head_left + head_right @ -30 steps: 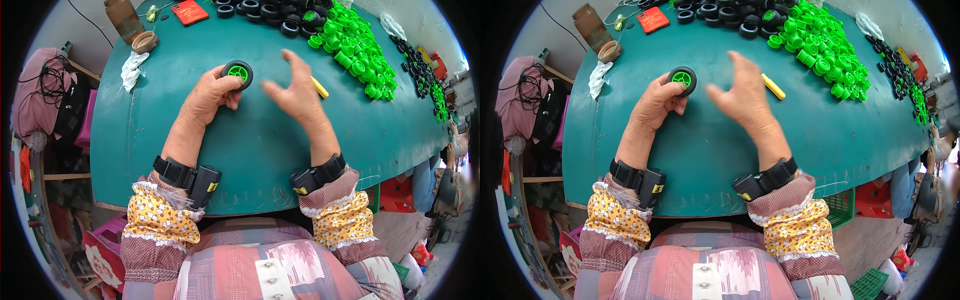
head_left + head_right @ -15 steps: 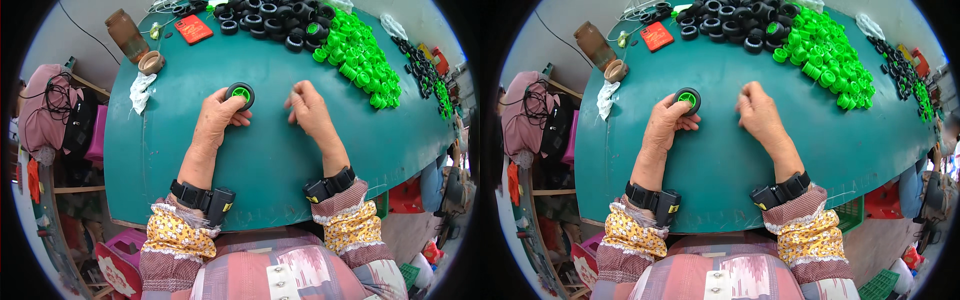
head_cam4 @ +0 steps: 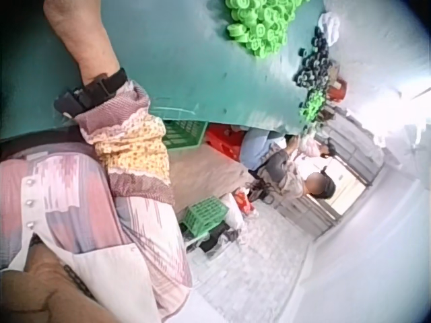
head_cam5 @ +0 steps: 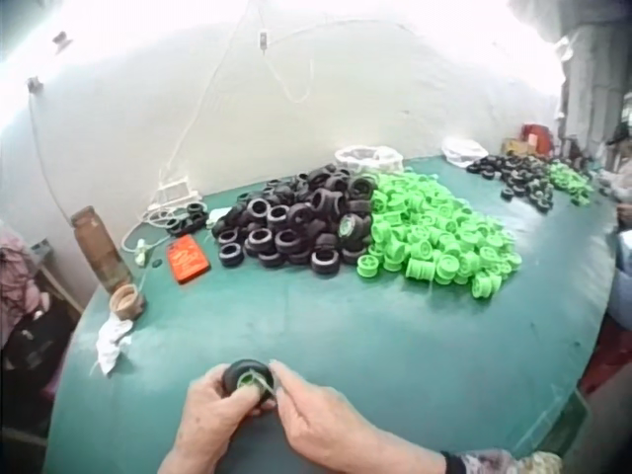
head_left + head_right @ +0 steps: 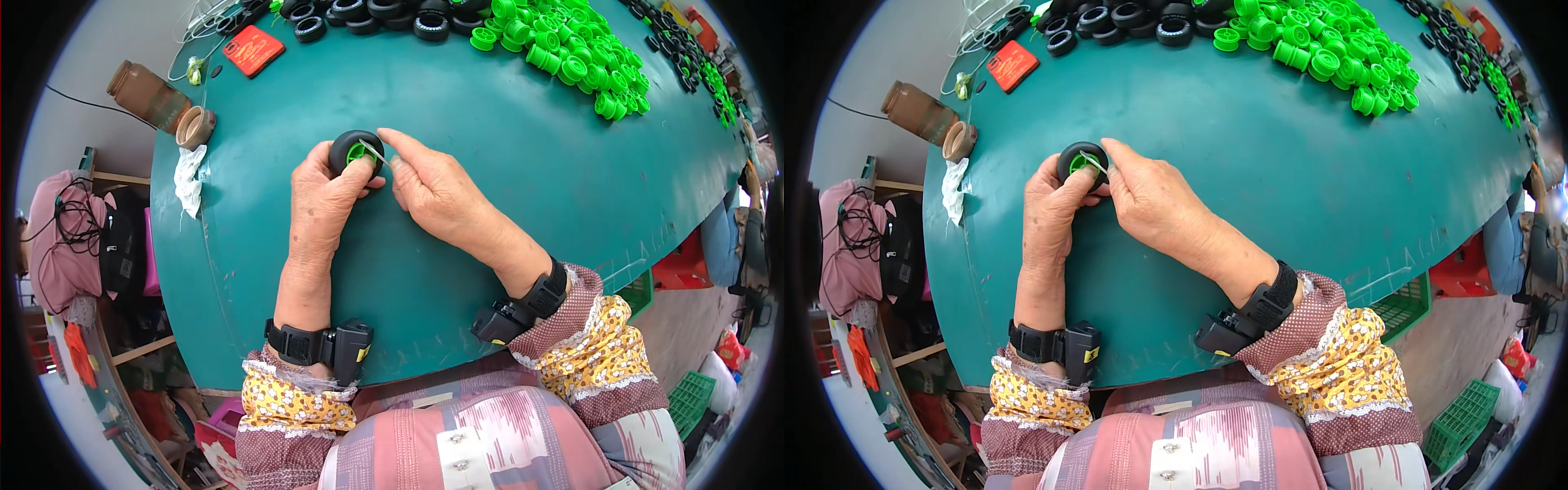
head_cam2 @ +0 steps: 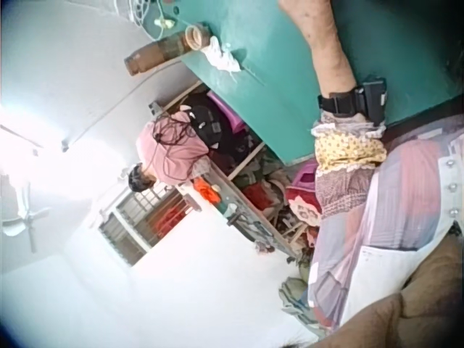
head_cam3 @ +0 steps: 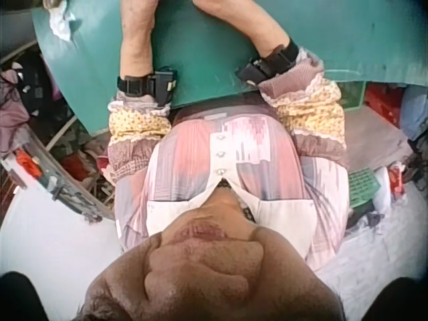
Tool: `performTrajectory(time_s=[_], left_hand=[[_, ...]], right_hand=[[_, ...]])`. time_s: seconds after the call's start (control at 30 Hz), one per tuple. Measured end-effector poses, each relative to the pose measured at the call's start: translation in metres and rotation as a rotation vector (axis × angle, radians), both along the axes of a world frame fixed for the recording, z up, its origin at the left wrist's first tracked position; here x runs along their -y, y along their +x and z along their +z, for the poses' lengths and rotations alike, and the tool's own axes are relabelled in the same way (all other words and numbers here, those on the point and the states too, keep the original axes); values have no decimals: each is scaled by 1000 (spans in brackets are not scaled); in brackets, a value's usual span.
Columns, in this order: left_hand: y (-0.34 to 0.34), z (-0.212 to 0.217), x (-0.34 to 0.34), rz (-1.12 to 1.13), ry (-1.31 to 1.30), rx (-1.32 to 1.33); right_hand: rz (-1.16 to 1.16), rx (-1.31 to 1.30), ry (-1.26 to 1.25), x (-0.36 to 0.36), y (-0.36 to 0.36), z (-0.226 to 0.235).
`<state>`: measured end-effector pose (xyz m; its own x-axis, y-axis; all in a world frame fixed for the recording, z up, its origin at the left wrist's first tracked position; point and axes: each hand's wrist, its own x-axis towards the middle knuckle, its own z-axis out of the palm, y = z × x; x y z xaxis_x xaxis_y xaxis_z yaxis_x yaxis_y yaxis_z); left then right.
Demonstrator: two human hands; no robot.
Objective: Manually assembling a rubber tire onto a plastic wheel hub for a toy.
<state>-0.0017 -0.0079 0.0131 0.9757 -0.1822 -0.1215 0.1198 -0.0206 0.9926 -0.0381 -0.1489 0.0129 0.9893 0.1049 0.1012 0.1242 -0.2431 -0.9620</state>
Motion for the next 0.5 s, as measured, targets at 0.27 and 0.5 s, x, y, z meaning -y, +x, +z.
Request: performTrajectory(time_s=[0.27,0.5], left_hand=[[-5,1,2,14,-27,115],[-6,-6,2,58,574,752]], right_hand=[[-68,116,-249,-3,-5,3],[-7,62,-109,4,2,-4]])
